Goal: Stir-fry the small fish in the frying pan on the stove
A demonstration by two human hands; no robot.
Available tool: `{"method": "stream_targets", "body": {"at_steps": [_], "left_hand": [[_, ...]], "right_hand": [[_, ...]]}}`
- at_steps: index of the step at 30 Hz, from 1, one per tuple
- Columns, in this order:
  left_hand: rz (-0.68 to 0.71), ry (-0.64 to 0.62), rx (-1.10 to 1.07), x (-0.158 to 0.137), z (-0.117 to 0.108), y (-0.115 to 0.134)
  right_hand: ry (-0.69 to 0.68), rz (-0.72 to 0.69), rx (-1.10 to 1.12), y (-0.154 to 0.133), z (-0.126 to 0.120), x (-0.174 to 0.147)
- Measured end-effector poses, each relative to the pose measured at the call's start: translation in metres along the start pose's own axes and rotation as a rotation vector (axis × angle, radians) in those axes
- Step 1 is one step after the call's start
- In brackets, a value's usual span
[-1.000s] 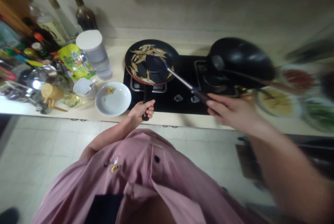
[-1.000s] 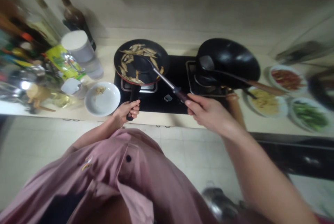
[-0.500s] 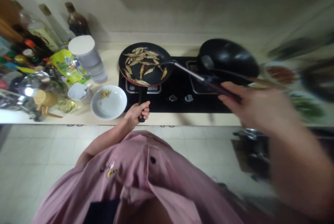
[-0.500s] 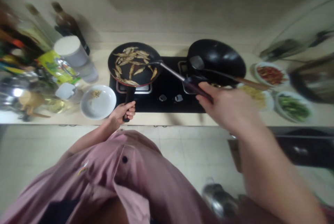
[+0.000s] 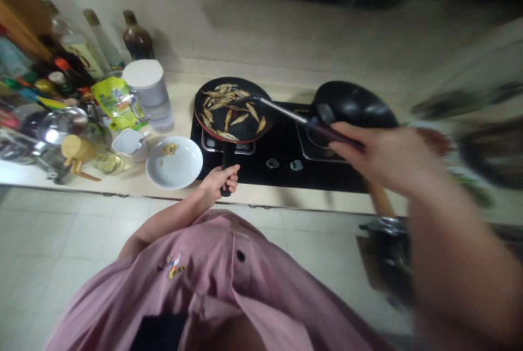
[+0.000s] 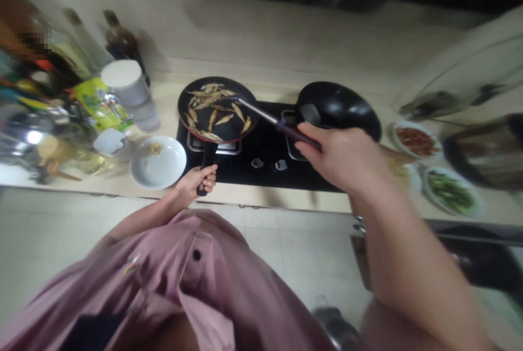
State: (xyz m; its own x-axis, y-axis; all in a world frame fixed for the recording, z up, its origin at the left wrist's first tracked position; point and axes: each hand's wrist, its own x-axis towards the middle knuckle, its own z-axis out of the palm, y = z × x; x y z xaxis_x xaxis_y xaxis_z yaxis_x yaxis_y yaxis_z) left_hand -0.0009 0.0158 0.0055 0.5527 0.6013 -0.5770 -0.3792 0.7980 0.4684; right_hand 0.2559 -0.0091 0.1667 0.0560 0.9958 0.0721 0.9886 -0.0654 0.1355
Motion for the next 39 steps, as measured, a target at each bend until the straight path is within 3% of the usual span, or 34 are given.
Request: {"method": "stream_targets", "body": {"at_steps": [5, 8, 13, 17, 22, 28, 36, 39], "left_hand": [[0.011, 0.009, -0.017, -0.002, 0.002, 0.000], [0.001, 0.039, -0.017, -0.004, 0.004, 0.001], [0.002, 0.030, -0.021, -0.003, 0.004, -0.001], [0.030, -0.001, -0.001, -0.002, 0.001, -0.003], [0.028, 0.016, -0.014, -0.003, 0.002, -0.002], [0.012, 0.053, -0.023, -0.007, 0.008, 0.001], [0.012, 0.031, -0.015, -0.010, 0.008, 0.001], [0.018, 0.030, 0.001, -0.009, 0.007, 0.000]], "right_hand": [[-0.028, 0.012, 0.016, -0.054, 0.033, 0.051], [-0.056, -0.006, -0.004, -0.072, 0.046, 0.062], [-0.085, -0.056, -0.089, -0.048, 0.034, 0.026], [-0.087, -0.018, -0.100, -0.027, 0.017, 0.004], [-0.086, 0.048, -0.083, -0.048, 0.035, 0.037], [-0.072, 0.000, -0.019, -0.075, 0.063, 0.070], [-0.005, 0.036, -0.159, -0.033, 0.054, 0.012], [-0.004, 0.030, -0.206, -0.028, 0.056, 0.004]]}}
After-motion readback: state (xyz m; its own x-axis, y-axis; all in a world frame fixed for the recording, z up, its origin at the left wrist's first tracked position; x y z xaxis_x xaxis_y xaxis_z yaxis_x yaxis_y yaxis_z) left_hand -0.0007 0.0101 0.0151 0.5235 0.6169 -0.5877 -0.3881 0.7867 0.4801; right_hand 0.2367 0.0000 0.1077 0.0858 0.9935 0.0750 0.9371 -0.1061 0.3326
